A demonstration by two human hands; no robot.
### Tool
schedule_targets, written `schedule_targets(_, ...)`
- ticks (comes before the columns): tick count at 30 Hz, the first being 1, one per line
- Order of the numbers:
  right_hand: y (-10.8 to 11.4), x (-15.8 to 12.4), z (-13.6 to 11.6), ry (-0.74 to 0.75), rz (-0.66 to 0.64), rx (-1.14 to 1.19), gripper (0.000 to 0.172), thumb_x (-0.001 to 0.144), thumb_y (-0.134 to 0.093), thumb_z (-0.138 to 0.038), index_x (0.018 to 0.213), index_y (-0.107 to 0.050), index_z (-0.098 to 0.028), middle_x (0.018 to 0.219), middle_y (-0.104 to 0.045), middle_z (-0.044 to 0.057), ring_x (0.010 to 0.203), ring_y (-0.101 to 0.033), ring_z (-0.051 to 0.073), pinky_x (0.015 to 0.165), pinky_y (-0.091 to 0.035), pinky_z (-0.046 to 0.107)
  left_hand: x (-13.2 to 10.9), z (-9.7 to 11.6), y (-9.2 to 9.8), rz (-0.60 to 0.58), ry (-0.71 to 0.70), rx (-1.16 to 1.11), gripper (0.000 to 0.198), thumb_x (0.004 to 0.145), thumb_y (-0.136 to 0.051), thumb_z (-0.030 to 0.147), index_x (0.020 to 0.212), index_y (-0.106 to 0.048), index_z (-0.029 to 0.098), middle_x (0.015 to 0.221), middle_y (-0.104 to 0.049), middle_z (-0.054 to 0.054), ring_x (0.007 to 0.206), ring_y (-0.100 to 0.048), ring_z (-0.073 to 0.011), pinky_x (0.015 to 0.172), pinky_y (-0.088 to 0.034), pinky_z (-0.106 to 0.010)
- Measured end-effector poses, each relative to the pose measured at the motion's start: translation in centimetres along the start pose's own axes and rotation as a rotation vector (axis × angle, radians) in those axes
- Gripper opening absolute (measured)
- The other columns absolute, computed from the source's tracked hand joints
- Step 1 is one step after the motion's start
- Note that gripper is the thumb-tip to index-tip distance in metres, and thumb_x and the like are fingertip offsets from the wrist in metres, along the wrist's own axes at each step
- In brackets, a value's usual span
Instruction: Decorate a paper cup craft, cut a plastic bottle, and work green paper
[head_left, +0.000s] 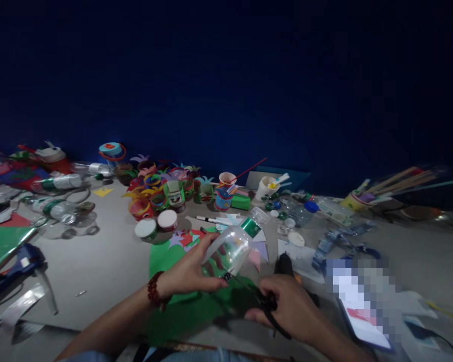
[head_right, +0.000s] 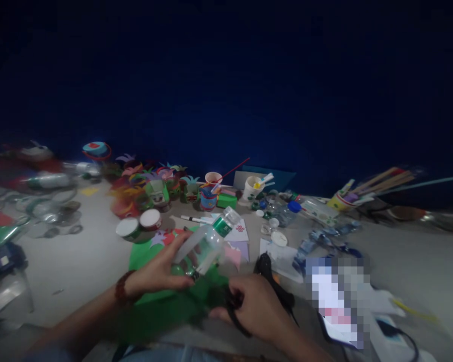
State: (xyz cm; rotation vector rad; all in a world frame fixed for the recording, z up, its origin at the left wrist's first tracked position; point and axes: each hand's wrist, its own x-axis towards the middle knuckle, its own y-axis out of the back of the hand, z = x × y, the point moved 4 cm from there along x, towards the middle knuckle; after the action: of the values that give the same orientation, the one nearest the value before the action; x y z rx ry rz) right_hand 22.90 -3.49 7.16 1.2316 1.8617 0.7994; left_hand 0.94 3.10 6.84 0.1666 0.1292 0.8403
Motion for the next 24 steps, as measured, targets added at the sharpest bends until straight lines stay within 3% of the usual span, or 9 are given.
schedule_targets(7,0.2,0.3,-0.5,0.017,-0.041,0.016,0.059,0.064,-0.077,-0.066,0.055,-0.04,-0.021,0.055,-0.044,-0.005,0.055,-0.04,0.012,0.052,-0.021,0.025,-0.3,-0.1,-0.2,-0.004,-0.03,0.105,0.09,0.071,-0.081,0.039,0.145,-0.033,0.02,0.14,-0.05,-0.012,0.123,-0.052,-0.0312,0.101,-0.046,-0.04)
schedule_targets(18,0.1,0.4,-0.8,0.062,-0.007,-0.043,0.055,0.064,-0.077,-0.069,0.059,-0.053,-0.02,0.061,-0.058,-0.001,0.057,-0.049,0.014,0.053,-0.024,0.025,-0.1,-1.0,-1.1,-0.064,0.048,-0.084,0.096,0.069,-0.081,0.049,0.147,-0.033,0.022,0.143,-0.047,-0.011,0.132,-0.043,-0.0339,0.109,-0.04,-0.042)
schedule_targets(24,0.2,0.6,-1.0,0.099,0.008,-0.034,0.057,0.065,-0.075,-0.072,0.058,-0.051,-0.02,0.06,-0.056,-0.002,0.057,-0.048,0.013,0.054,-0.023,0.025,-0.1,-1.1,-1.3,-0.077,0.054,-0.152,0.095,0.068,-0.082,0.049,0.145,-0.035,0.021,0.139,-0.049,-0.011,0.131,-0.044,-0.034,0.108,-0.039,-0.042)
